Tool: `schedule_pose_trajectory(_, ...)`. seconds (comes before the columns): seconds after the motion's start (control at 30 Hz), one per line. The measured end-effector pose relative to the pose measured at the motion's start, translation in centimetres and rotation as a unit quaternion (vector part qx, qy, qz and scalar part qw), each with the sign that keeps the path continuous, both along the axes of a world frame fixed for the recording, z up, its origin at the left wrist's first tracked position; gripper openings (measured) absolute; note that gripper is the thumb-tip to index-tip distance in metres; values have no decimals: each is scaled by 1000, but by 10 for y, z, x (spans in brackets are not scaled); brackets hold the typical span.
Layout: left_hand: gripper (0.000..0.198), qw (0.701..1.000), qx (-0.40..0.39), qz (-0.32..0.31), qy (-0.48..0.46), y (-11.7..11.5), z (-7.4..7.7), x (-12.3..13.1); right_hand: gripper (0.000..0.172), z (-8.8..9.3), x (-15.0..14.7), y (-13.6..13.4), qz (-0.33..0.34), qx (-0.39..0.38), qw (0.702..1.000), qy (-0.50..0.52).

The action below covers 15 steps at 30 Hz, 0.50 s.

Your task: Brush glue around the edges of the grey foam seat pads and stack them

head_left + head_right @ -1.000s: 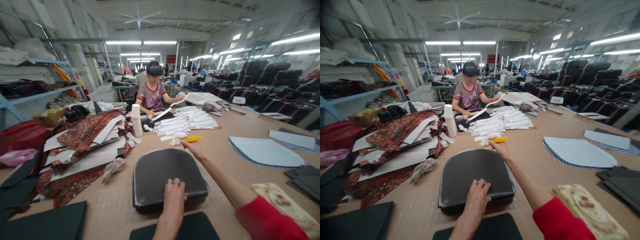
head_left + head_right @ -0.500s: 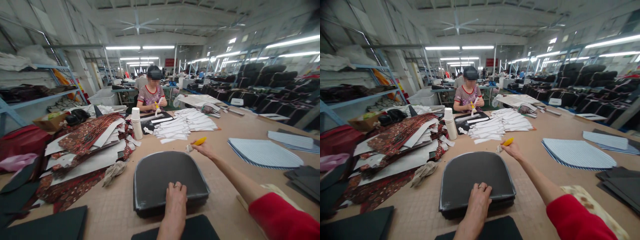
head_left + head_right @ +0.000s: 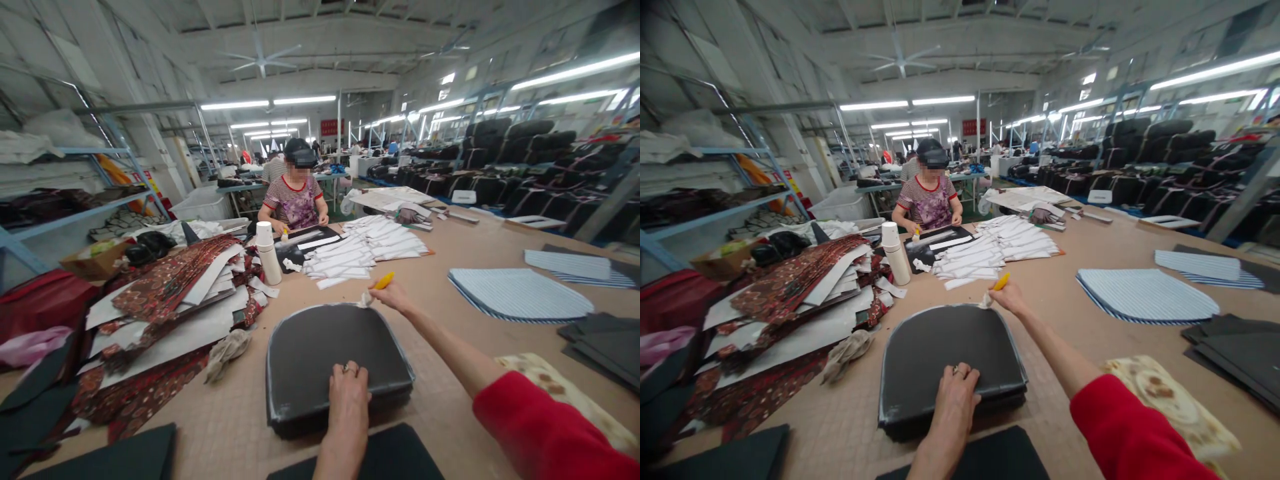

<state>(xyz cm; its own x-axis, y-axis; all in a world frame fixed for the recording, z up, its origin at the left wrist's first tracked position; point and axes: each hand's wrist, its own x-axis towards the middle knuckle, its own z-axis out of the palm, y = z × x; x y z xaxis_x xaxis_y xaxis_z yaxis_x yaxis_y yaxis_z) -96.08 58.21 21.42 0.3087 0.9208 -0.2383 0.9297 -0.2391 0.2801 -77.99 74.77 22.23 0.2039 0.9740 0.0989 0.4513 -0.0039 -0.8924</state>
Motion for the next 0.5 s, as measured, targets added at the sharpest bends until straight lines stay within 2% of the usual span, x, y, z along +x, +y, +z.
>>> schedule_pose_trajectory(0.1,30,1000,6,-9,-15,1,3,-3,5,12,38,-18,-61,6,998,-12)
schedule_pose_trajectory(0.2,27,999,15,-32,-25,2,7,-7,7,25,54,-39,-93,34,995,11)
schedule_pose_trajectory(0.37,28,997,26,-72,-31,5,17,-12,36,43,58,-86,-92,71,989,92)
schedule_pose_trajectory(0.5,30,995,21,-97,-32,5,23,-15,44,53,69,-129,-71,75,985,136)
